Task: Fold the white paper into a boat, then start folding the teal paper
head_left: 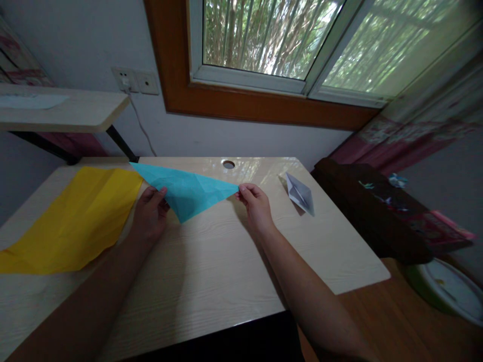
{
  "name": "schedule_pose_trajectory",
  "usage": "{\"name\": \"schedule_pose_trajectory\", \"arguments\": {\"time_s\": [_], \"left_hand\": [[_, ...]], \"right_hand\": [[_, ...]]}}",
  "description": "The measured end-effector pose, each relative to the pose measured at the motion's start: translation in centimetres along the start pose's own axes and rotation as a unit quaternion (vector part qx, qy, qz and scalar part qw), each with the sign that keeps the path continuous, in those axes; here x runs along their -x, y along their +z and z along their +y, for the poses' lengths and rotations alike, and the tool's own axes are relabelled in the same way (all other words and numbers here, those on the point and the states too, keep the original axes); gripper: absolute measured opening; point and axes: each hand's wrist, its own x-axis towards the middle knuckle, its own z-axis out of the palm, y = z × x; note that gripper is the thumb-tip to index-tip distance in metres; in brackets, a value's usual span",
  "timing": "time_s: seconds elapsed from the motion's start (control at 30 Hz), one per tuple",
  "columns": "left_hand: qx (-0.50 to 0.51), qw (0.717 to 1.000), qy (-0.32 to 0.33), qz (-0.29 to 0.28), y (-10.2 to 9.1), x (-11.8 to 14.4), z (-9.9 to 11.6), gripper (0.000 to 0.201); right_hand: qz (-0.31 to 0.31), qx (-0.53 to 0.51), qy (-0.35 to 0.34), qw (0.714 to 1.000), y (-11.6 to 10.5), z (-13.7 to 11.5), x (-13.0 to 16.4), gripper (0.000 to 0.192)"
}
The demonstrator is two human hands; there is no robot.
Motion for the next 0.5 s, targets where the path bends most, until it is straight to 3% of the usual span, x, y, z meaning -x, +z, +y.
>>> {"name": "schedule_pose_trajectory", "arguments": {"time_s": [0.5], "left_hand": [[0.003, 0.999, 0.029, 0.043, 0.02, 0.18, 0.64, 0.027]], "right_hand": [[-0.07, 0.063, 0.033, 0.995, -0.95, 0.68, -0.37, 0.03]]}}
